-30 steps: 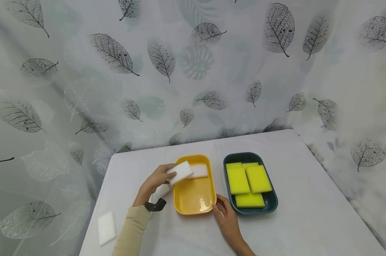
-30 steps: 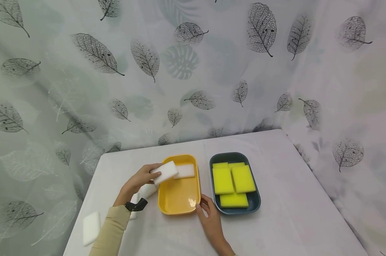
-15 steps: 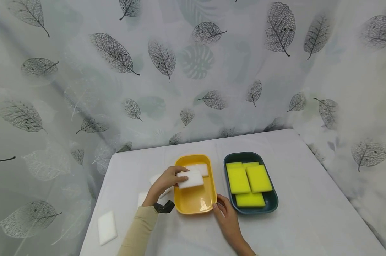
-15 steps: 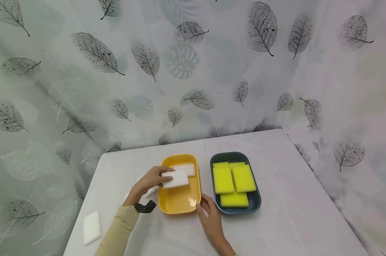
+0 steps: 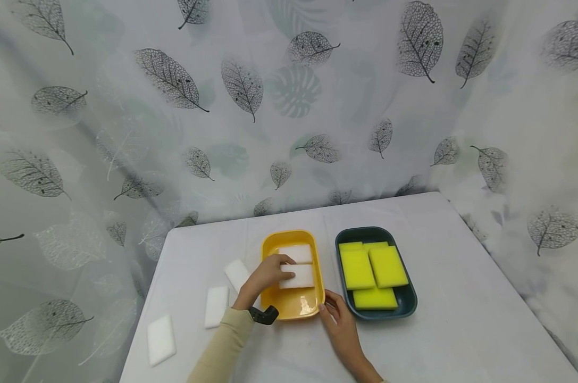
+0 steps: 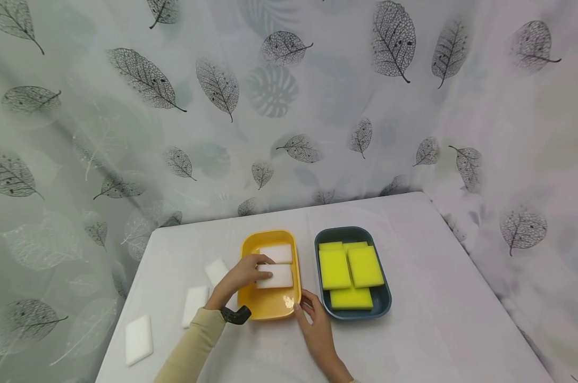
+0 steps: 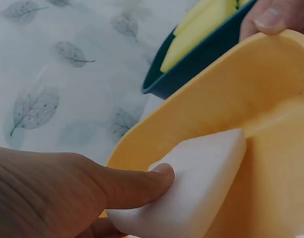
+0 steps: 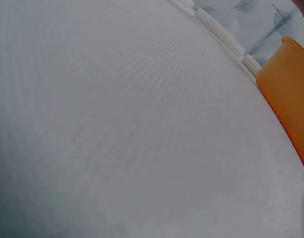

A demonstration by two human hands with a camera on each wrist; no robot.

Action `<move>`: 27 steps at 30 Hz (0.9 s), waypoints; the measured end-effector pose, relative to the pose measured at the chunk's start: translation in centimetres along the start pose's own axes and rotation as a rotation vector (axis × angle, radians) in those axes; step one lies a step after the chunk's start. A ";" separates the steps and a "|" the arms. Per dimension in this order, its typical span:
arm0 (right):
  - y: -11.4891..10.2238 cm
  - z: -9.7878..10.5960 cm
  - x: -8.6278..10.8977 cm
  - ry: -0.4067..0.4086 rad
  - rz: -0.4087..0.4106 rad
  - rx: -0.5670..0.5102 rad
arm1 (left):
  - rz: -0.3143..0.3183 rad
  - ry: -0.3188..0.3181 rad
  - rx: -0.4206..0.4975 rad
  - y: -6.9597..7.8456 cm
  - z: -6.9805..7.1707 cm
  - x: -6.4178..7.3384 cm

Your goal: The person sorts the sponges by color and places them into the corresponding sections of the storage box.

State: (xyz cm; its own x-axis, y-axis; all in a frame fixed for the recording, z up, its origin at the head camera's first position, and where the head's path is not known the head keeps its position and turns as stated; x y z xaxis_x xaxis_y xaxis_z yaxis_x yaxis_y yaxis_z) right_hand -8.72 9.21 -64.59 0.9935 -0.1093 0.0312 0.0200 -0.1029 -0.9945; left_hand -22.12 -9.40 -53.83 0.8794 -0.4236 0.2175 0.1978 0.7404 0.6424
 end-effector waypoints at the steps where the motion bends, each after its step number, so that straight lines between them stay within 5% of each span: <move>1: 0.0 0.0 0.0 0.000 -0.001 0.000 | -0.005 0.001 -0.021 0.1 -0.2 -0.1; 19: 0.0 0.0 -0.1 0.006 0.003 0.030 | 0.016 0.138 -0.389 0.7 -3.1 0.3; 27: 0.0 -0.1 0.0 0.008 0.005 0.045 | 0.050 0.185 -0.444 0.7 -3.7 0.7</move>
State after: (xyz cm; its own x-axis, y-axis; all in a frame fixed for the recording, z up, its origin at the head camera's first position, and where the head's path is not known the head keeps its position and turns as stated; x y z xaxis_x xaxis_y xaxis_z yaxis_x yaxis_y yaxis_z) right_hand -8.76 9.11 -64.56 0.9927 -0.1173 0.0270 0.0203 -0.0582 -0.9981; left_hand -19.74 -7.22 -55.95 0.9468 -0.3118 0.0795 0.2838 0.9257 0.2503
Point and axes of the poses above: each hand's wrist, its own x-axis away from the middle knuckle, its own z-axis out of the back of the hand, y = z × x, the point moved 3 cm from there along -x, towards the middle knuckle, and after that the axes turned 5 degrees about -x, right-handed, at the moved point
